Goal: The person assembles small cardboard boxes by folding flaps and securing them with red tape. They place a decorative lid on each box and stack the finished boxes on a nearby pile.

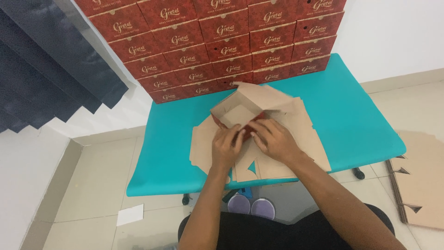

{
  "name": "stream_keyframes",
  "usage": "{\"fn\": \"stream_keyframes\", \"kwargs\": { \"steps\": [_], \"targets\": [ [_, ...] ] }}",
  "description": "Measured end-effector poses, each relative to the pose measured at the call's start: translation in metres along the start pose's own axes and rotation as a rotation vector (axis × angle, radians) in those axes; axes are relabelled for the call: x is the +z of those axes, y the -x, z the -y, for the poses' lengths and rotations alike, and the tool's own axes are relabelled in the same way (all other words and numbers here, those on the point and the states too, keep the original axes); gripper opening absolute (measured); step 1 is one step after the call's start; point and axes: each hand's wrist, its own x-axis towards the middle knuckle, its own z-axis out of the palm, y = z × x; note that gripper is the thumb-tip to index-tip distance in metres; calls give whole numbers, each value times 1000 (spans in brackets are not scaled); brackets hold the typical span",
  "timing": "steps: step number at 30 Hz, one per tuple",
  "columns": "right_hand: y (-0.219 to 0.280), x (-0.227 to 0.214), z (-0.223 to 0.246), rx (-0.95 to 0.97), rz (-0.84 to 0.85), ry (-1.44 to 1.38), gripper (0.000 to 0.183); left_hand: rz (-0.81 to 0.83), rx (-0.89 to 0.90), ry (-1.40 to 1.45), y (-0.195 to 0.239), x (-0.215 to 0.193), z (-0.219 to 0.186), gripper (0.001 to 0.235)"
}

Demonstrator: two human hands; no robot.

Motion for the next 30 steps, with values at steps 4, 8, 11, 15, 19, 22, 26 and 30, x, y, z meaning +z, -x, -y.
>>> {"fn": "stream_keyframes", "kwargs": {
  "steps": [4,8,11,15,19,22,26,30],
  "targets": [
    [0,-3,-8,291,153,-24,42,66,117,92,1,2,-6,31],
    [7,6,-24,378,86,-80,36,-182,-95,122,-2,-5,9,28],
    [12,8,-35,385,13,-146,30,-250,-361,164,-4,-12,21,36],
    [2,-8,-30,456,-149,-316,25,-237,-809,571,-16,-23,11,59],
    [-12,-29,-24,645,-409,-386,31,-176,-895,717,-31,-27,-4,76],
    [-23,-44,-18,899,-300,-691,77,-68,-909,861,-36,-26,-7,77],
    [-19,-24,-37,813,-371,-930,50,12,-858,877,-28,-19,12,76],
    [-13,-13,-45,730,-524,-912,19,-123,-850,838,-18,-8,30,82]
  ]
}}
